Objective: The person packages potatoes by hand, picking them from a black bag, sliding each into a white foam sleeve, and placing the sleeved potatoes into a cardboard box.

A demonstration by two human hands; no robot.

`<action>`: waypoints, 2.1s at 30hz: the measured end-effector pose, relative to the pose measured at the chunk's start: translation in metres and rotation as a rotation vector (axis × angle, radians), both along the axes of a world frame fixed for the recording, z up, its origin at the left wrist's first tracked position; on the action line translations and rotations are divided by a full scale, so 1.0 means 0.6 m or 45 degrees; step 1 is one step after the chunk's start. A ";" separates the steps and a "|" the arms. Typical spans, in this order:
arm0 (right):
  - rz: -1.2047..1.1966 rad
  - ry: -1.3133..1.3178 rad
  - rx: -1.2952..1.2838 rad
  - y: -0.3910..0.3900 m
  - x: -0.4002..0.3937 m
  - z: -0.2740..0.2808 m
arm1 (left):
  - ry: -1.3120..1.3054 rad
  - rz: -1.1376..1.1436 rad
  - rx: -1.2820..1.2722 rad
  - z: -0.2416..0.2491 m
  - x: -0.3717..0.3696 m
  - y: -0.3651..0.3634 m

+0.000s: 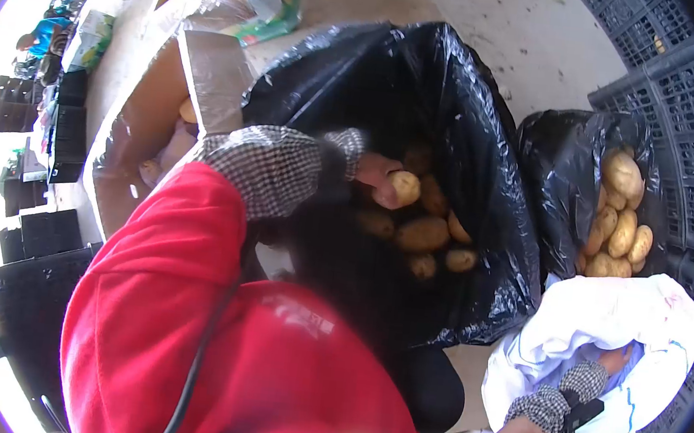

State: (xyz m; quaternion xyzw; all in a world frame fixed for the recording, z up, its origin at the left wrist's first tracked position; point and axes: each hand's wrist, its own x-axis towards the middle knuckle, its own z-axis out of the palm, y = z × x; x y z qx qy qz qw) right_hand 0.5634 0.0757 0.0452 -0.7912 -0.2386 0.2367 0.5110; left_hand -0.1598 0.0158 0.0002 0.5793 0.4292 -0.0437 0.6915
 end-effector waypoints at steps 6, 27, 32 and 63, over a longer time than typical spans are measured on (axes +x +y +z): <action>-0.178 -0.063 0.035 -0.094 -0.132 0.063 | -0.944 1.109 -0.160 0.183 -0.092 -0.002; 0.610 0.850 0.604 -0.279 -0.604 0.216 | 0.435 -0.109 0.947 -0.174 0.132 0.015; 0.695 0.840 0.552 -0.257 -0.586 0.212 | 0.747 0.532 0.761 -0.232 0.143 0.055; 1.576 -0.412 0.219 -0.220 -0.673 0.169 | -0.916 0.375 0.483 0.234 0.192 -0.181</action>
